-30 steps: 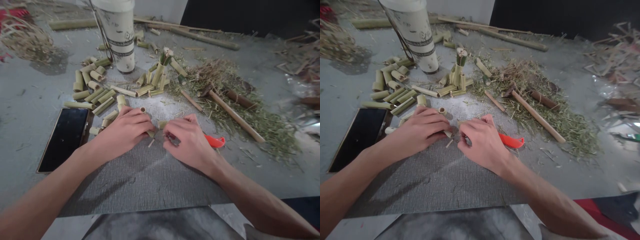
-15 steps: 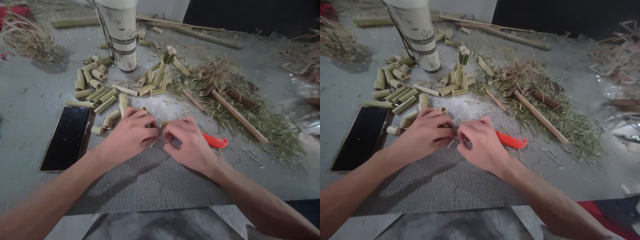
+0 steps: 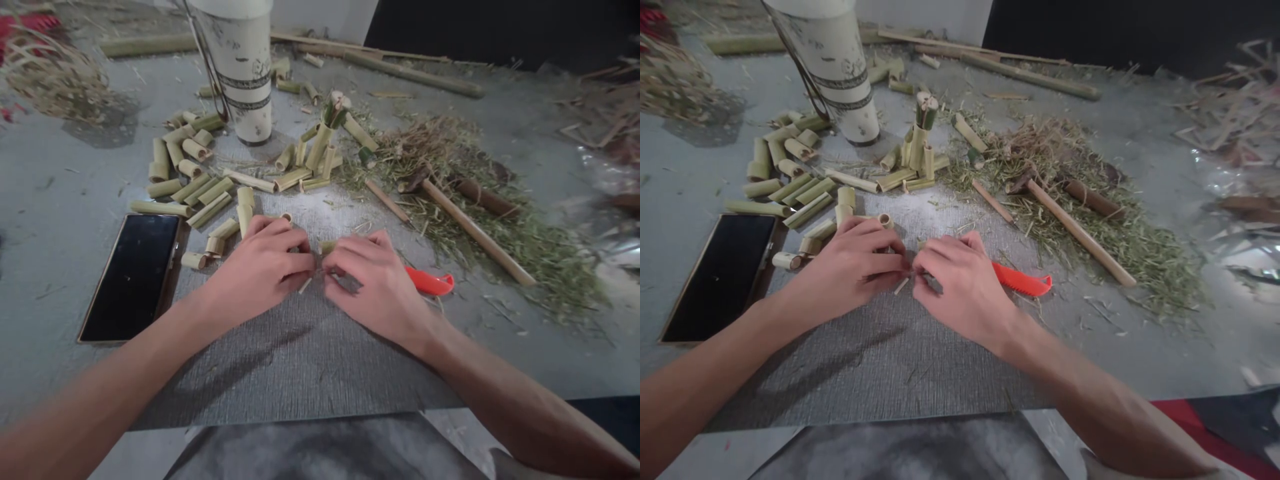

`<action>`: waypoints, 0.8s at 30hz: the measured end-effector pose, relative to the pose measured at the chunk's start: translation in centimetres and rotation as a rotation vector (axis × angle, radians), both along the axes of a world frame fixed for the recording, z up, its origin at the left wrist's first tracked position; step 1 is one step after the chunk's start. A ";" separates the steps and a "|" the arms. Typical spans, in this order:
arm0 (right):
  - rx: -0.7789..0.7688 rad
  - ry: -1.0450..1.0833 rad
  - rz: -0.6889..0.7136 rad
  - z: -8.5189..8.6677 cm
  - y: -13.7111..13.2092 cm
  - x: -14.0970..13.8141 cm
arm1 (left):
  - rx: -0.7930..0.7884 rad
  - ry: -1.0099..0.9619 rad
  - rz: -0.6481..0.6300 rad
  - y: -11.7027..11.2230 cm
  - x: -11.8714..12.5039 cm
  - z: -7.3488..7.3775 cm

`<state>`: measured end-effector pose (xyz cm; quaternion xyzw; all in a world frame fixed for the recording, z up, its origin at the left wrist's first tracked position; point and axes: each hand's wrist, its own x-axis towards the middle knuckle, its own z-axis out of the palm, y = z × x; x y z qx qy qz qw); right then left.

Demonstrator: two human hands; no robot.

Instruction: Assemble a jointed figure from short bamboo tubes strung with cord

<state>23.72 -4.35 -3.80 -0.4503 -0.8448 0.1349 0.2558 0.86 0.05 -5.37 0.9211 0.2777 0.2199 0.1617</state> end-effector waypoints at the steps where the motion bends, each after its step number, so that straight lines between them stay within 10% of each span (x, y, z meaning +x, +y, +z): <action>1: 0.001 0.026 -0.005 0.0 0.0 0.1 | -0.005 0.000 0.000 0.0 0.0 0.0; 24: -0.120 0.064 -0.008 0.9 -0.1 1.3 | -0.039 0.003 -0.002 0.1 -0.3 -0.2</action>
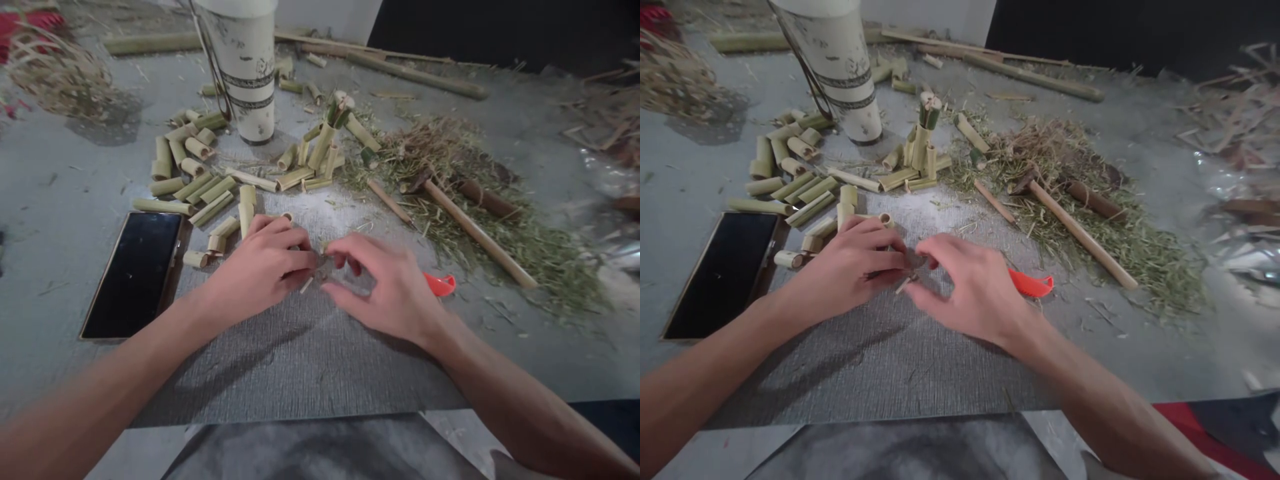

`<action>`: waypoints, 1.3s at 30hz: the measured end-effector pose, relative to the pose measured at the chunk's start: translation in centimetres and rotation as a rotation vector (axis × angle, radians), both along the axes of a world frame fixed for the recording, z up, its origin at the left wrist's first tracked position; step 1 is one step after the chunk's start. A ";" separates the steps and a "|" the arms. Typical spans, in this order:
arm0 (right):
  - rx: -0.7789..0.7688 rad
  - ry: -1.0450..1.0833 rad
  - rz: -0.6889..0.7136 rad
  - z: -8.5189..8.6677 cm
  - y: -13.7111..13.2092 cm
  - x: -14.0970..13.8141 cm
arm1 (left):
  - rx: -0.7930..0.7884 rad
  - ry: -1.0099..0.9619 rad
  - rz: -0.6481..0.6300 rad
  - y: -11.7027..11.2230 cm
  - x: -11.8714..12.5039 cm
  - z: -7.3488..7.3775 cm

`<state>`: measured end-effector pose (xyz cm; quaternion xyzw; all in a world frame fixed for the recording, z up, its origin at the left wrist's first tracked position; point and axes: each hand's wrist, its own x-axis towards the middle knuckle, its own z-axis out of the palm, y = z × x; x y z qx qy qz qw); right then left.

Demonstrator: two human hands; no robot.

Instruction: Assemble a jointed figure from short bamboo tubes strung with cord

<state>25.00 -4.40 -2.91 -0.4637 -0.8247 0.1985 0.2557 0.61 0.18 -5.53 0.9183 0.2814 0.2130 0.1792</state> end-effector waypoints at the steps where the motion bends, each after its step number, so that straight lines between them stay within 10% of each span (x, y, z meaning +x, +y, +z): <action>1: -0.020 -0.017 0.006 -0.2 -0.2 -0.4 | -0.007 -0.007 -0.002 0.0 0.0 0.1; 39: -0.298 0.382 -0.005 -1.1 0.2 -0.8 | -0.047 -0.055 0.066 -0.8 0.5 1.8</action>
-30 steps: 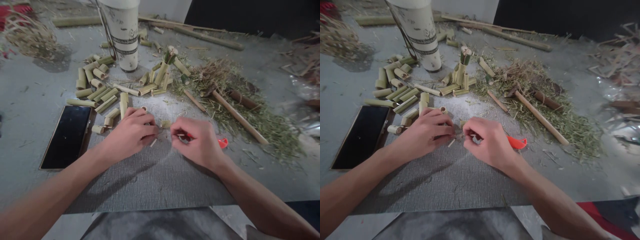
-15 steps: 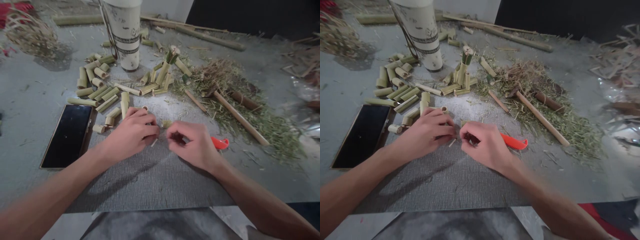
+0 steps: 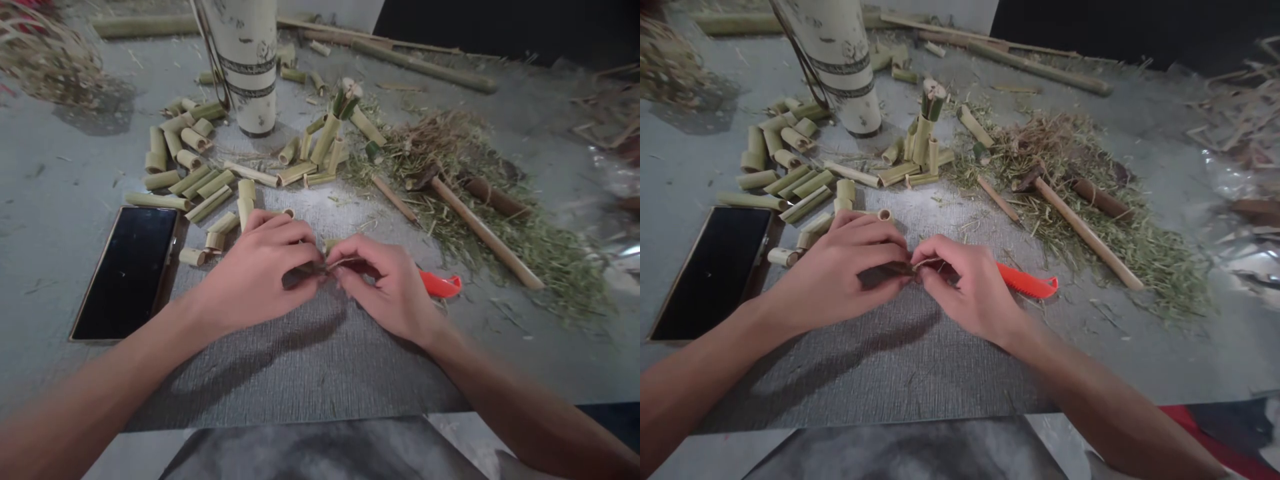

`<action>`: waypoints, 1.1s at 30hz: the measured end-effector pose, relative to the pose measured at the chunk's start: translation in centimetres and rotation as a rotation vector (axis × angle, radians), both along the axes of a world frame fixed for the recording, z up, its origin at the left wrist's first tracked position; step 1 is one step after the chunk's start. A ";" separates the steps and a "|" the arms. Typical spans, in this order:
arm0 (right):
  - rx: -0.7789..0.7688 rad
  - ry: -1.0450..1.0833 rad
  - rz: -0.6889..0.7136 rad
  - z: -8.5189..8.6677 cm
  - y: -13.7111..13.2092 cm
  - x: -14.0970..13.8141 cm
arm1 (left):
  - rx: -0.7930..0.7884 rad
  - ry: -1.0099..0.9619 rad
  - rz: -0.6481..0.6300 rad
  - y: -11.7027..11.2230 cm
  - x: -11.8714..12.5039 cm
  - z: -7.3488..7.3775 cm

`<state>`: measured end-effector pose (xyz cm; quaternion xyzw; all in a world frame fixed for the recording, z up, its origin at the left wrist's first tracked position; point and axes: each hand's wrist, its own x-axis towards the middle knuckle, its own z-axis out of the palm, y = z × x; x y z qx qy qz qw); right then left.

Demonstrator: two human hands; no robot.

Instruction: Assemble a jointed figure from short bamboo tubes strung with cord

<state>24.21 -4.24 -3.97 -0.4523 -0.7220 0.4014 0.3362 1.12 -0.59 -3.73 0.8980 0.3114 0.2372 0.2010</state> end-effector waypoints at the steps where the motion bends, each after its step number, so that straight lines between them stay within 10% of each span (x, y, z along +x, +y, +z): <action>1: -0.016 0.028 0.006 0.0 0.0 -0.1 | -0.002 -0.016 0.005 -0.1 0.0 0.2; 8: -0.076 0.180 -0.080 -0.5 -0.6 -0.9 | -0.140 -0.091 0.031 0.0 0.1 0.7; 18: 0.604 -0.398 -0.076 0.5 -0.6 -1.0 | -0.202 -0.107 0.068 0.1 0.0 0.5; 33: 0.525 -0.367 -0.115 0.6 -0.6 -1.5 | -0.211 -0.142 0.063 0.0 0.2 0.5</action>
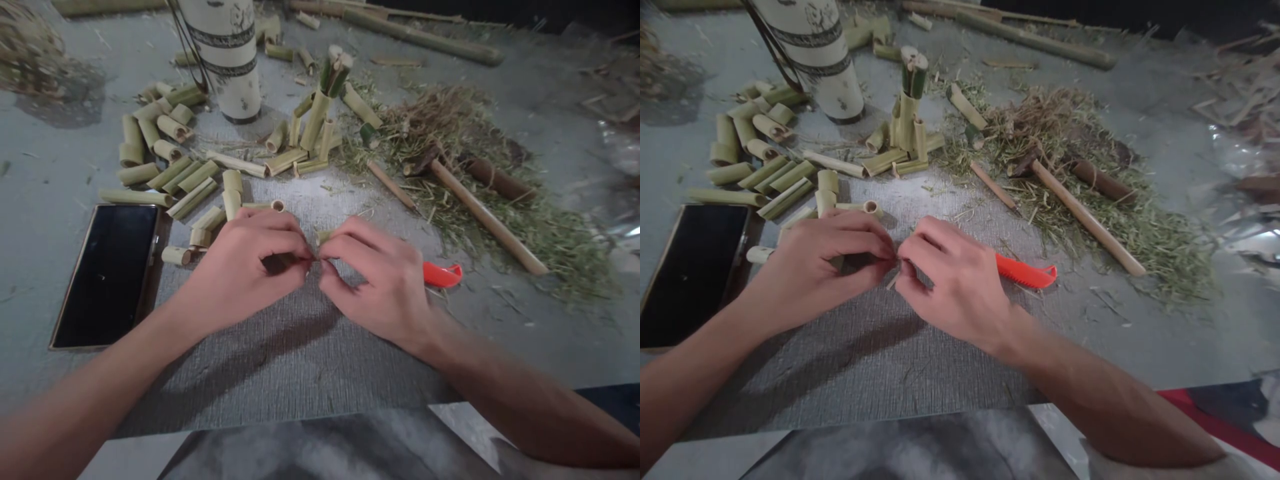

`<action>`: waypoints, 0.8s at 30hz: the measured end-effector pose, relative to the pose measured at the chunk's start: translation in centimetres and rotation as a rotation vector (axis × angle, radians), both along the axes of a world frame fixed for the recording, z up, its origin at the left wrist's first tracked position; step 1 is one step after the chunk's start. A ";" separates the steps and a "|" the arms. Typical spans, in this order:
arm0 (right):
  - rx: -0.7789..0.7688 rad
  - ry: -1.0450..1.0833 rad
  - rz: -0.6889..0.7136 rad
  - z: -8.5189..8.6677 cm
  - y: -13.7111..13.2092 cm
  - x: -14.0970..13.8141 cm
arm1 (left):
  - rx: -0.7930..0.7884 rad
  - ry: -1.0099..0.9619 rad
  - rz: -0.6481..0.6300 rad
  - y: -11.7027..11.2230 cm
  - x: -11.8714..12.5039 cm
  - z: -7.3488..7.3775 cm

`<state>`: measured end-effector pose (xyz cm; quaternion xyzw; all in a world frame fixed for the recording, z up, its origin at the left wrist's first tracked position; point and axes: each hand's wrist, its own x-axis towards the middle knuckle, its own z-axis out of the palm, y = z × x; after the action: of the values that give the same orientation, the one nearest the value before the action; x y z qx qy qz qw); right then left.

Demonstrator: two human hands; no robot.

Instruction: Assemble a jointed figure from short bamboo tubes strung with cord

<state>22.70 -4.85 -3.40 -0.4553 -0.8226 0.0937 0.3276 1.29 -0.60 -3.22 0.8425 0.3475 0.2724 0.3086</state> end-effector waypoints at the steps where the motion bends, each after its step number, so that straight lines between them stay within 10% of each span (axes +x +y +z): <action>1: 0.006 -0.002 -0.002 0.0 0.0 0.0 | -0.004 0.001 -0.001 0.0 0.0 0.0; 24: -0.012 0.038 0.060 -0.5 0.2 0.1 | -0.042 0.045 0.019 0.0 0.1 0.3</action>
<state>22.82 -4.62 -3.86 -0.4303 -0.8289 0.1170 0.3377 1.35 -0.56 -2.95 0.8385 0.3679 0.2491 0.3156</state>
